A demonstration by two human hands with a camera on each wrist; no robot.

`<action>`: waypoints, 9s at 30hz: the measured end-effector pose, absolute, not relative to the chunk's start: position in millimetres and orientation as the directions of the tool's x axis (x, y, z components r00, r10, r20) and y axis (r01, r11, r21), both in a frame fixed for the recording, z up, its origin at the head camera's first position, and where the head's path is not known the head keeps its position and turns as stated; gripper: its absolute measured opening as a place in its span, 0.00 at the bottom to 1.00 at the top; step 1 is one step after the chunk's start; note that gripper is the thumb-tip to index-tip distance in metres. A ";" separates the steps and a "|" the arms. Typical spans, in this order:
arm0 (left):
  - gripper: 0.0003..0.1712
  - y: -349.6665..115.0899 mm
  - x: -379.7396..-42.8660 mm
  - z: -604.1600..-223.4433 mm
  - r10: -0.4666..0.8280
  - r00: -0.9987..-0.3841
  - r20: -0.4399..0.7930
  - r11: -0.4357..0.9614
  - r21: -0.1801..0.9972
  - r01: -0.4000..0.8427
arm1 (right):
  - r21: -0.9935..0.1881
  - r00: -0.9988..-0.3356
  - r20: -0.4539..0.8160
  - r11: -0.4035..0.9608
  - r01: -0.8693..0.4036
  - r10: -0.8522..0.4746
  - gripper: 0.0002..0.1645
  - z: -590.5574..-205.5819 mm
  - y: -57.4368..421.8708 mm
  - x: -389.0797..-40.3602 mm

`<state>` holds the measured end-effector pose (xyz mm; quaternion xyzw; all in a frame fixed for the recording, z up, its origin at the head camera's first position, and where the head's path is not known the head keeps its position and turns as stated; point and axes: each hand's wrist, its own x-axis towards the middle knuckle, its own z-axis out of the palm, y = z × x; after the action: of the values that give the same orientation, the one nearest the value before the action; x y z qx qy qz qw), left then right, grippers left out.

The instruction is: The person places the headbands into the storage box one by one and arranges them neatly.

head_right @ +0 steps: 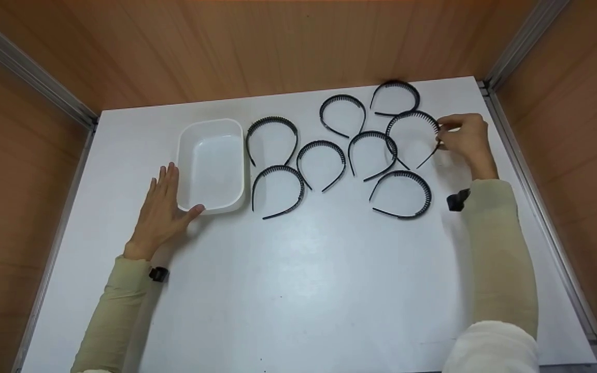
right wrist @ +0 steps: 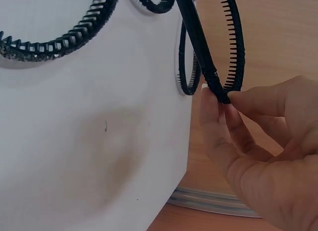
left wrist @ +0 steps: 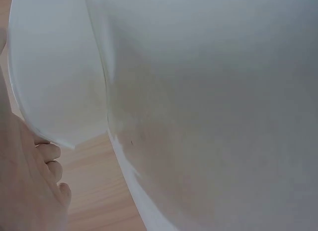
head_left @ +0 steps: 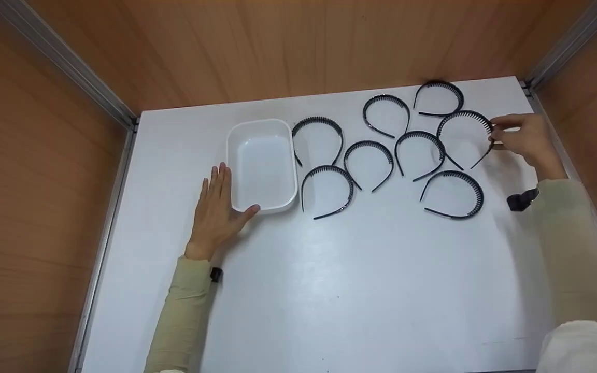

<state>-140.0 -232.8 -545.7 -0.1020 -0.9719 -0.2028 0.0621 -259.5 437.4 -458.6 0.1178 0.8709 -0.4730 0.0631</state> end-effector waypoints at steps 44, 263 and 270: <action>0.69 -233.3 -140.9 -549.6 0.189 -0.971 0.150 0.898 0.374 0.232 | -0.920 -0.985 -0.157 0.373 0.123 -0.064 0.24 -433.9 344.0 -253.3; 0.70 -231.5 -143.4 -549.6 0.207 -0.971 0.123 0.893 0.383 0.238 | -0.822 -0.961 0.130 0.515 -0.241 -0.242 0.18 -465.1 168.2 -210.9; 0.70 -231.3 -144.1 -550.1 0.202 -0.971 0.130 0.895 0.379 0.237 | -0.817 -0.972 0.146 0.532 -0.223 -0.184 0.18 -458.3 201.3 -202.0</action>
<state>-144.1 -231.3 -550.1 -0.1127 -0.9723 -0.1999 0.0437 -202.0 201.3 -458.3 -0.1163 0.8750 -0.4695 -0.0210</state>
